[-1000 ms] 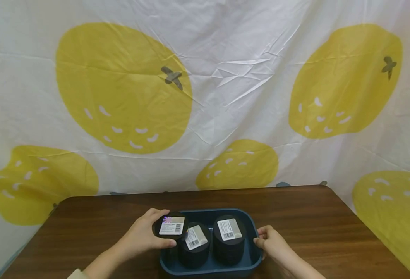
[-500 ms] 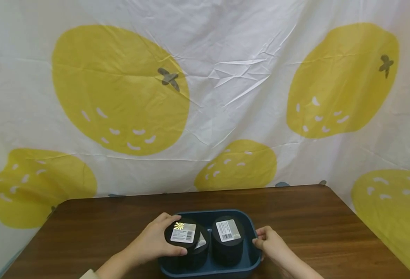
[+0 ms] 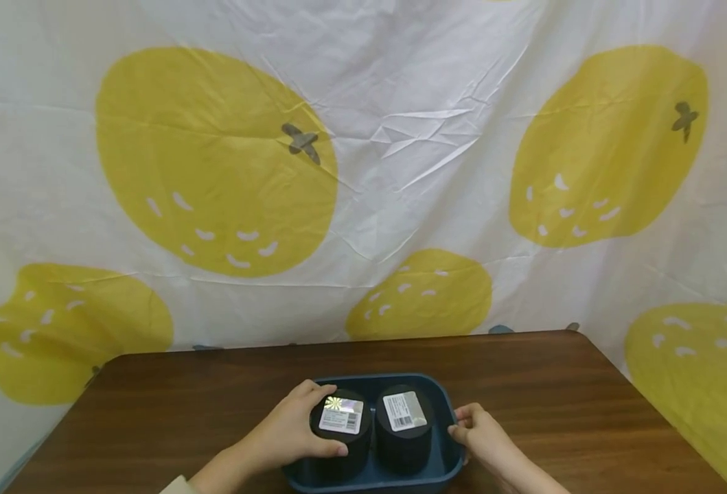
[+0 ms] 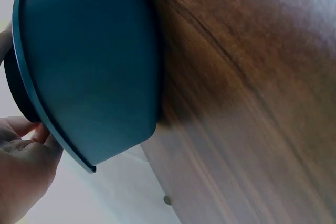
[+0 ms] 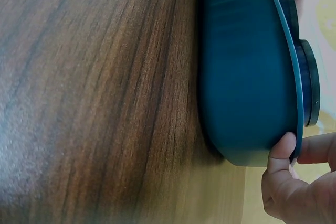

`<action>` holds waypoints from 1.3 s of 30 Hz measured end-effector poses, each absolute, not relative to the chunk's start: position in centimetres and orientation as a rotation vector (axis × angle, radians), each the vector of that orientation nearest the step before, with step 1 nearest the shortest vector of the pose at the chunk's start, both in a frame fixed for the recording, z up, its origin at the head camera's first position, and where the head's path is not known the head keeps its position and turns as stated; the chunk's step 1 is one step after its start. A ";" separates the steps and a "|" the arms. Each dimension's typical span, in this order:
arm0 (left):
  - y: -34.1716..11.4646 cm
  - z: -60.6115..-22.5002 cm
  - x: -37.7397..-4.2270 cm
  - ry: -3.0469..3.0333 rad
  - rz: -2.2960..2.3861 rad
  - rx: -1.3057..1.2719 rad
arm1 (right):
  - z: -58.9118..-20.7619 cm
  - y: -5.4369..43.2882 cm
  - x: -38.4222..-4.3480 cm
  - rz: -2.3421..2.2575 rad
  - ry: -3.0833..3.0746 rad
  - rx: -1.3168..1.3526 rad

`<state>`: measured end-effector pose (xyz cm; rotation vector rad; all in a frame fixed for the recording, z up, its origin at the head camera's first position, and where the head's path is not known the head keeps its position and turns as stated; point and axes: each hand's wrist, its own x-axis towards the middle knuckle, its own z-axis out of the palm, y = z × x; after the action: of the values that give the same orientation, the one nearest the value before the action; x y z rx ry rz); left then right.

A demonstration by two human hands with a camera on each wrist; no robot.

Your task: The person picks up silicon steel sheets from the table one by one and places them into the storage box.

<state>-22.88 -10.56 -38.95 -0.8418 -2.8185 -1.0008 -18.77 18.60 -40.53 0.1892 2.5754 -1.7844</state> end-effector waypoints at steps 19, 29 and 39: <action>-10.2 -39.4 -22.5 -2.805 -1.042 -0.797 | -40.4 18.7 -18.8 -1.781 2.571 0.163; -9.8 -39.3 -22.4 -2.792 -1.045 -0.784 | -40.3 18.8 -18.8 -1.628 2.751 0.124; -9.7 -39.1 -22.1 -2.780 -1.070 -0.762 | -40.3 19.0 -18.8 -1.355 3.024 -0.075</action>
<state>-22.10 -9.74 -39.06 -0.7624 -2.7805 -1.0700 -18.84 19.04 -40.30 -0.0753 3.0239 -1.3545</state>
